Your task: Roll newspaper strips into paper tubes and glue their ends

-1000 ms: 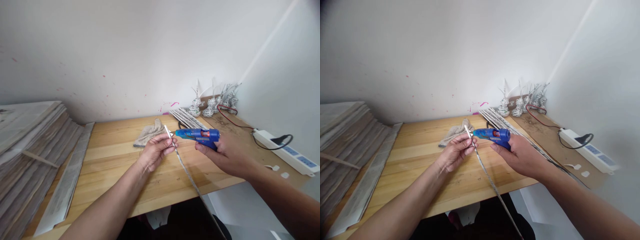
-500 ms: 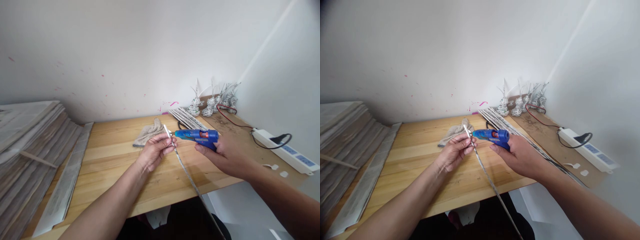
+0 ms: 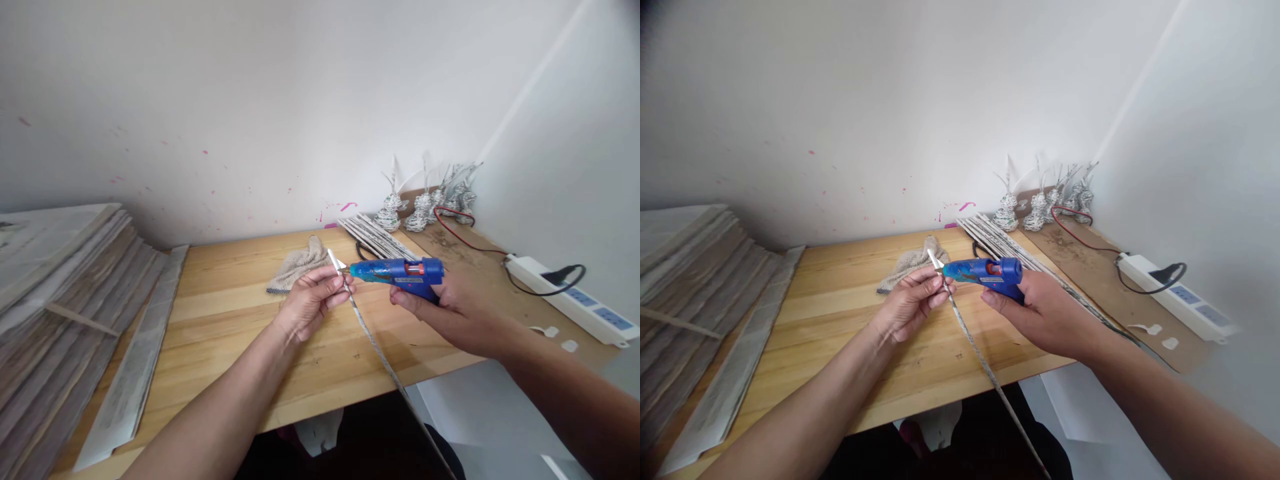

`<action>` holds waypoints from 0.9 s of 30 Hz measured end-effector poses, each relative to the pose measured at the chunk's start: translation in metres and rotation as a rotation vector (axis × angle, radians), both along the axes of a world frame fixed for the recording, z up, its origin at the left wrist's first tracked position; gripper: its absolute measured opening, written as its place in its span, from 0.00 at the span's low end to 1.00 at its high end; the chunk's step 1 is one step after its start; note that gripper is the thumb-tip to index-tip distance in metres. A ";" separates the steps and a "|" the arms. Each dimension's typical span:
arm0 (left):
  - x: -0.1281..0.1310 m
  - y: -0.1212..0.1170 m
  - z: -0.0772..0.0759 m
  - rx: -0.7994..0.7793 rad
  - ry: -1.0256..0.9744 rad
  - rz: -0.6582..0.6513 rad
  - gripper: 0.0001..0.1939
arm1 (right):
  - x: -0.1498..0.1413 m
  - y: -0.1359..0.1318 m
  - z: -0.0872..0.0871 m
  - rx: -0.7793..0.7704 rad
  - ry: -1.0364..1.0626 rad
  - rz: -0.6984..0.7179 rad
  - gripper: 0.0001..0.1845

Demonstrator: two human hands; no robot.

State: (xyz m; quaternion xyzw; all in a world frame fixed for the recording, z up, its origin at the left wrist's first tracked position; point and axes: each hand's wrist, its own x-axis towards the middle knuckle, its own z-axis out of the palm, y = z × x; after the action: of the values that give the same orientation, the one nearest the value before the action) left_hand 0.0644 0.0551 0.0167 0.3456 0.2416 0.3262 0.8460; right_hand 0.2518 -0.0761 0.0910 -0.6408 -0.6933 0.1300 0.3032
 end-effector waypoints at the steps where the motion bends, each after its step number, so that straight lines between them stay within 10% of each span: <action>1: 0.000 0.000 0.000 0.003 0.002 0.004 0.09 | 0.001 -0.001 0.000 -0.007 0.016 0.005 0.13; 13: -0.001 0.002 -0.001 0.000 0.038 0.036 0.12 | 0.120 -0.027 -0.008 0.001 -0.322 -0.459 0.23; 27: -0.001 0.002 -0.002 0.002 0.055 0.011 0.12 | 0.180 -0.018 -0.077 -0.156 -0.866 -0.541 0.28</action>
State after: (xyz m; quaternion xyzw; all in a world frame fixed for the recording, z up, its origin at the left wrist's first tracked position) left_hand 0.0632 0.0572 0.0149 0.3540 0.2665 0.3215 0.8368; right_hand 0.4318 -0.0942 0.0144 -0.8129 -0.5530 -0.1787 -0.0375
